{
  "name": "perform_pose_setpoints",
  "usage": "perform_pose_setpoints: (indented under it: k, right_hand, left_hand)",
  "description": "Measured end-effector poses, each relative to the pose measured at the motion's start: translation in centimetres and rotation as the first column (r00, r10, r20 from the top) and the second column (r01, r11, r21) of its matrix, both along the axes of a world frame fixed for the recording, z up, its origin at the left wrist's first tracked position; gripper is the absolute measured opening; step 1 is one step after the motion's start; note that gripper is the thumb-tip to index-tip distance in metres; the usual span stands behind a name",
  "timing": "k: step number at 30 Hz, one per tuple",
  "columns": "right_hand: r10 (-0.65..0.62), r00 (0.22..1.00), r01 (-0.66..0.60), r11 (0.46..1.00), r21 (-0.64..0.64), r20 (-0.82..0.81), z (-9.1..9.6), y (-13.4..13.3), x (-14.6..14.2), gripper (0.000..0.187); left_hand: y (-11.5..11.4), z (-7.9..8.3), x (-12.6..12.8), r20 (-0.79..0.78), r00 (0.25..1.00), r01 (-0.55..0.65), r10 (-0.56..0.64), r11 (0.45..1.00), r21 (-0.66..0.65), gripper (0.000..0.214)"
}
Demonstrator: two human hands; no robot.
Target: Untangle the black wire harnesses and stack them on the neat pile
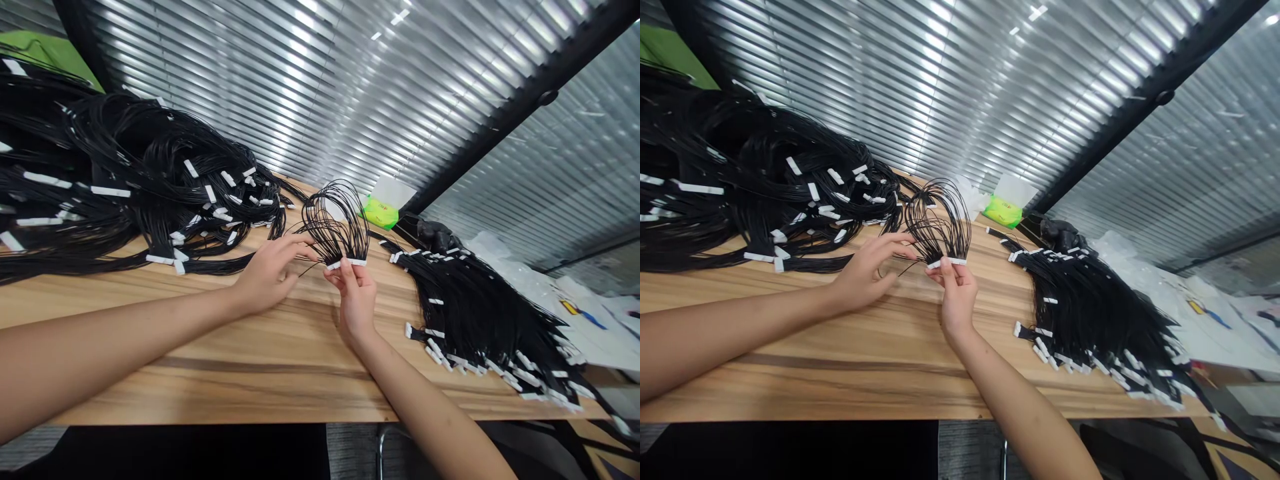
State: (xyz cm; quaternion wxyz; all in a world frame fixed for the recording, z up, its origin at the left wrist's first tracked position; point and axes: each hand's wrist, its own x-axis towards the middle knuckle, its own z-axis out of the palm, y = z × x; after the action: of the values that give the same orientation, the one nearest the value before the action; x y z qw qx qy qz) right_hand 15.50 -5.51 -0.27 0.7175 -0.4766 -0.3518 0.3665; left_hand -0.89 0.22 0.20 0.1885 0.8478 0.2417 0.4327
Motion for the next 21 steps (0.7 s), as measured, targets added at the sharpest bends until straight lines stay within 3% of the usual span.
perform_pose_setpoints:
  k: [3, 10, 12, 14, 16, 21]
  right_hand:
    - [0.042, 0.998, -0.041, 0.999, -0.022, 0.038, 0.0, -0.19, -0.33, 0.024]
    - [0.118, 0.991, -0.114, 0.991, -0.068, 0.069, 0.09, -0.55, -0.7, 0.025]
    - [0.144, 0.987, -0.138, 0.987, -0.082, 0.072, 0.15, -0.62, -0.81, 0.025]
    - [0.168, 0.985, -0.165, 0.983, -0.08, 0.037, 0.11, -0.68, -0.91, 0.025]
    - [0.178, 0.983, -0.181, 0.982, -0.058, -0.051, -0.02, -0.67, -0.95, 0.023]
    - [0.135, 0.96, -0.151, 0.987, -0.049, -0.244, -0.33, -0.4, -0.77, 0.021]
  left_hand:
    - [0.35, 0.11, -0.02, 0.129, 0.991, -0.002, 0.021, 0.99, -0.144, 0.03]
    - [0.71, 0.16, -0.19, 0.319, 0.93, -0.094, 0.182, 0.958, -0.272, 0.015]
    - [0.88, 0.06, 0.02, 0.434, 0.873, -0.043, 0.222, 0.921, -0.386, 0.007]
    - [1.0, 0.0, 0.3, 0.555, 0.8, 0.094, 0.228, 0.865, -0.492, 0.023]
    - [0.99, -0.01, 0.52, 0.625, 0.755, 0.211, 0.197, 0.83, -0.517, 0.032]
    - [0.87, -0.25, 0.52, 0.607, 0.79, 0.255, 0.088, 0.853, -0.455, 0.027]
